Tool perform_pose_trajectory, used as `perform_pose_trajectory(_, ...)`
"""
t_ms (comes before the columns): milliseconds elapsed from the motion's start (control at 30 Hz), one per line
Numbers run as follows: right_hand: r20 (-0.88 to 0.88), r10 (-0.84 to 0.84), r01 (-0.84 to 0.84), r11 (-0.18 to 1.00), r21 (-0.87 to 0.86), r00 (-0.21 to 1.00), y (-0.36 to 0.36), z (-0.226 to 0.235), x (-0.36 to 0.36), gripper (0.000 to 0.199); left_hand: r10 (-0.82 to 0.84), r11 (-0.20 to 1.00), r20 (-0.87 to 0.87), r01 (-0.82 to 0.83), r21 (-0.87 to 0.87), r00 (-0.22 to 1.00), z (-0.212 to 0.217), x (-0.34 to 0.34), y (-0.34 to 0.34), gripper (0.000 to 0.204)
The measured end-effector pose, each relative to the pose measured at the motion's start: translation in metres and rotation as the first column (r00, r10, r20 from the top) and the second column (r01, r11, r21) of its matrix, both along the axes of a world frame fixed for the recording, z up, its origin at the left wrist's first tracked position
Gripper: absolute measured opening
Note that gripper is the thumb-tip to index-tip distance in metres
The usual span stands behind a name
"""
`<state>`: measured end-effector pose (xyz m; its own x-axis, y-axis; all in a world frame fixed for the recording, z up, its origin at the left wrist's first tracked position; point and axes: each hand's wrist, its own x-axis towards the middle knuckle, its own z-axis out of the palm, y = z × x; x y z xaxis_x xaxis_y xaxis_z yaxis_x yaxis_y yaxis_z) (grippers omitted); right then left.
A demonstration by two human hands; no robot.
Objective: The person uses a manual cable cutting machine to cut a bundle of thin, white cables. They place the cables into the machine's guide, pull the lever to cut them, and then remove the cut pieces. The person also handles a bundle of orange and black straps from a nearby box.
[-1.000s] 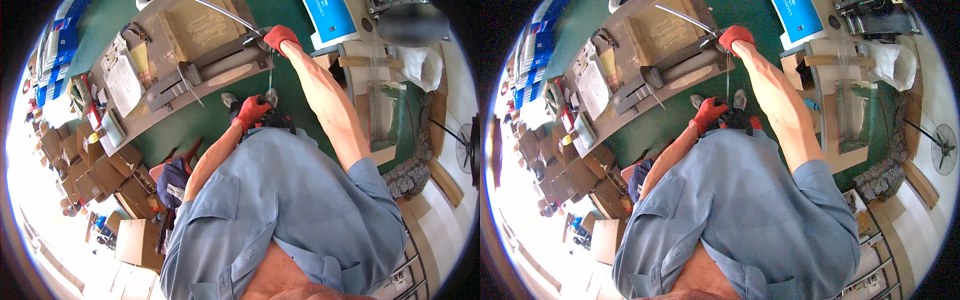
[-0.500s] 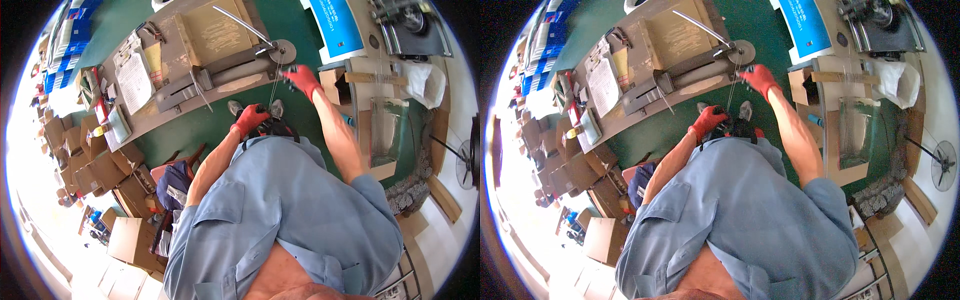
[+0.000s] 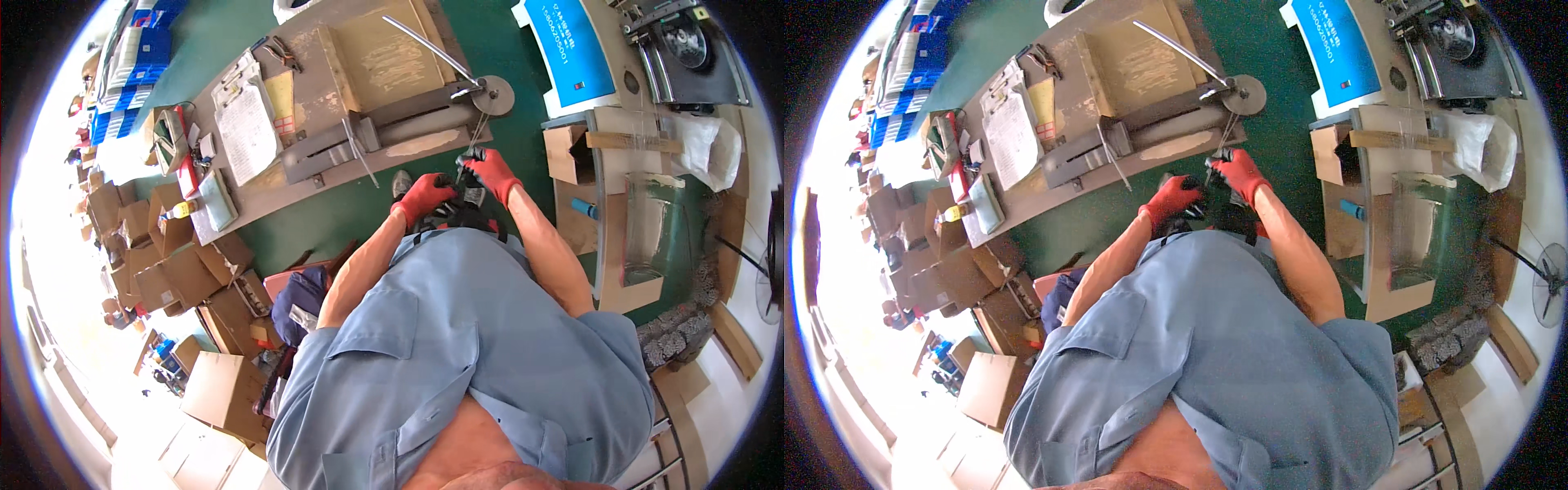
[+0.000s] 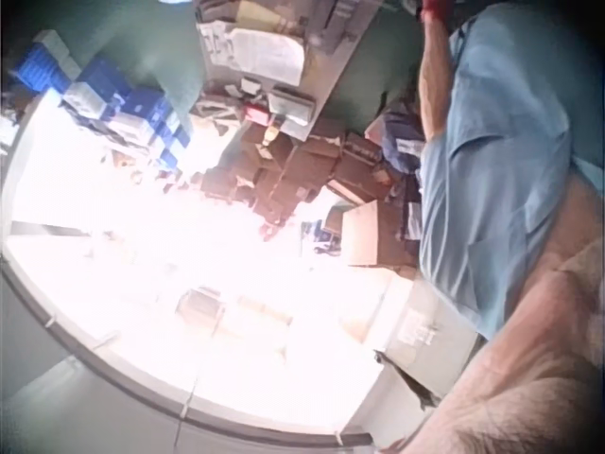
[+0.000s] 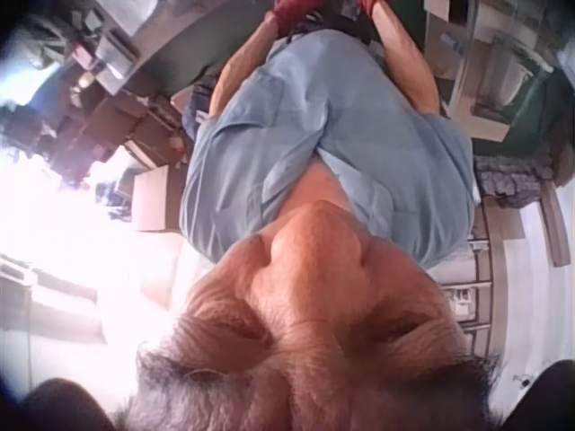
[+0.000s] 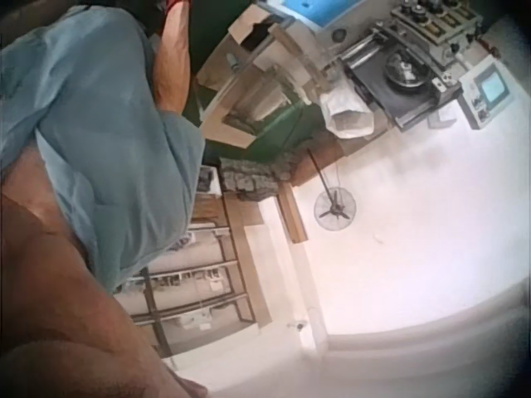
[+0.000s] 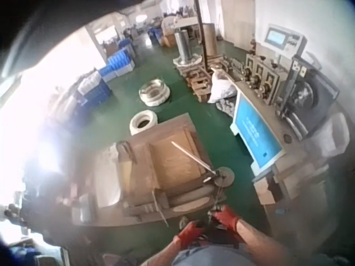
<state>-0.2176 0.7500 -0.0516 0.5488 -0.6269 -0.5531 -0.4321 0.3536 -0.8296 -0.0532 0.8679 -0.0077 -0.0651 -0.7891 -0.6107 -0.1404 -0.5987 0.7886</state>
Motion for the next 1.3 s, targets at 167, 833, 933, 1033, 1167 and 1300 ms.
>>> perform_pose_trajectory(167,-0.119,-0.077,0.059,0.987,-0.148,0.990,0.016,-0.049,0.021,0.023,-0.021,0.996,0.202,0.037,-0.079,0.979,0.001,0.032,0.003,0.029)
perform_pose_trajectory(833,0.115,-0.747,0.737,0.665,0.124,0.655,0.030,-0.056,0.139,0.024,-0.038,0.778,0.901,0.579,-0.245,0.433,-0.029,0.224,0.010,0.107)
perform_pose_trajectory(933,0.131,-0.812,0.789,0.584,0.192,0.569,0.029,-0.058,0.145,0.026,-0.044,0.775,0.912,0.590,-0.226,0.407,-0.030,0.221,0.004,0.104)
perform_pose_trajectory(1033,0.096,-0.778,0.777,0.627,0.055,0.621,0.025,-0.060,0.151,0.028,-0.075,0.754,0.922,0.626,-0.197,0.381,-0.024,0.218,-0.002,0.104)
perform_pose_trajectory(1167,-0.005,-0.748,0.744,0.661,-0.097,0.664,0.022,-0.050,0.160,0.032,-0.032,0.706,0.903,0.650,-0.283,0.428,-0.030,0.215,-0.009,0.107)
perform_pose_trajectory(1300,-0.012,-0.773,0.762,0.628,-0.158,0.634,0.018,-0.067,0.164,0.033,-0.022,0.725,0.897,0.626,-0.289,0.441,-0.031,0.207,-0.015,0.113)
